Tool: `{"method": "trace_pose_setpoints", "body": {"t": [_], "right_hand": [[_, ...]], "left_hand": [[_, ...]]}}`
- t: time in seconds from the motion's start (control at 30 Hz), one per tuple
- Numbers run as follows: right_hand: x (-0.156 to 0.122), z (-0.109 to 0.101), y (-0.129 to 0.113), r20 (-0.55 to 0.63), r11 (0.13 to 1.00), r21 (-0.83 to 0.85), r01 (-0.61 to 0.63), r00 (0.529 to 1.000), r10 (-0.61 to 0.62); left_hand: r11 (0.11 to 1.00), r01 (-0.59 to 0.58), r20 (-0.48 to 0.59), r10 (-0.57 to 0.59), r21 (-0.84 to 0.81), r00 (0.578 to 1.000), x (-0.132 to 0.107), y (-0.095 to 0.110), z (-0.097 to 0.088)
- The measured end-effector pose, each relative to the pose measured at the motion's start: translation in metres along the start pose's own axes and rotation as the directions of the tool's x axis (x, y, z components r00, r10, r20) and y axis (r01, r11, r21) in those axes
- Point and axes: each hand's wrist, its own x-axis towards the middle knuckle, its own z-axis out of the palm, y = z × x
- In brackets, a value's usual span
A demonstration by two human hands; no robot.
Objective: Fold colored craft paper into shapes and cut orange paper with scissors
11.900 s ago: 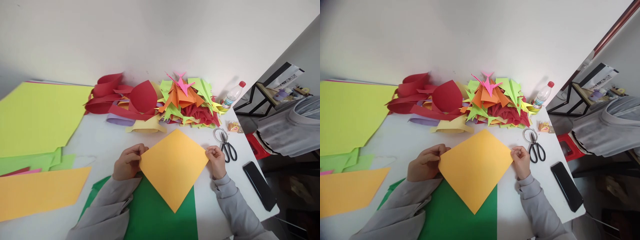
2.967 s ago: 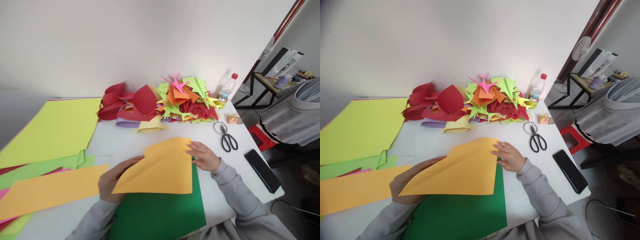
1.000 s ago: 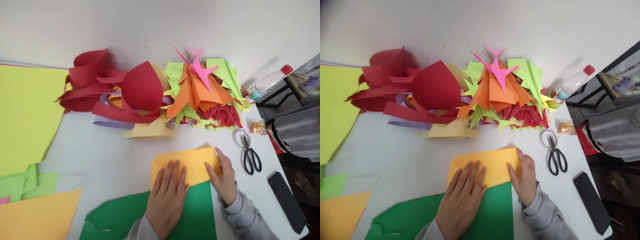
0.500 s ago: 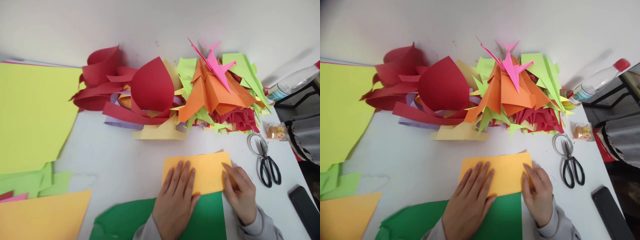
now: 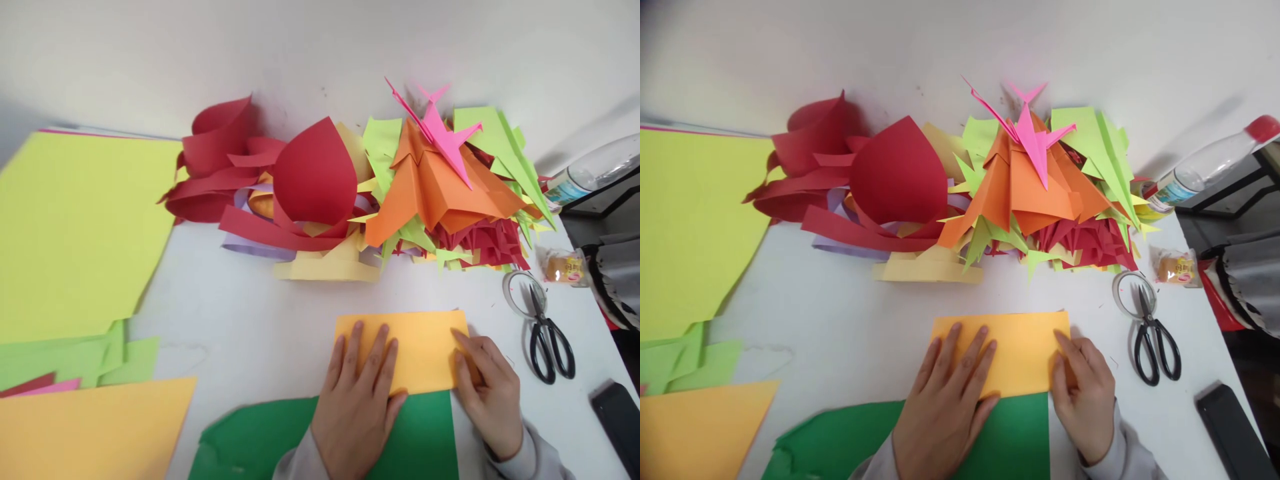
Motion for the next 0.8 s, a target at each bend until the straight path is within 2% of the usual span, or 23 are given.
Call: {"method": "trace_pose_setpoints", "body": {"t": [0.23,0.57,0.8], "right_hand": [[-0.0013,0.0001,0.0022,0.005,1.000,0.014,0.003,1.000,-0.003],[-0.0047,0.0002,0.0029,-0.003,0.999,0.013,-0.043,0.999,0.043],[-0.0028,0.0004,0.0027,-0.009,1.000,0.001,-0.027,1.000,0.027]], "left_hand": [[0.996,0.068,0.004,-0.068,-0.053,0.998,0.0007,0.0009,-0.0034],[0.999,0.042,0.005,-0.042,0.006,0.999,-0.0021,0.0006,0.0000],[0.999,0.048,-0.003,-0.048,-0.009,0.999,0.0005,0.0000,-0.0012]]}}
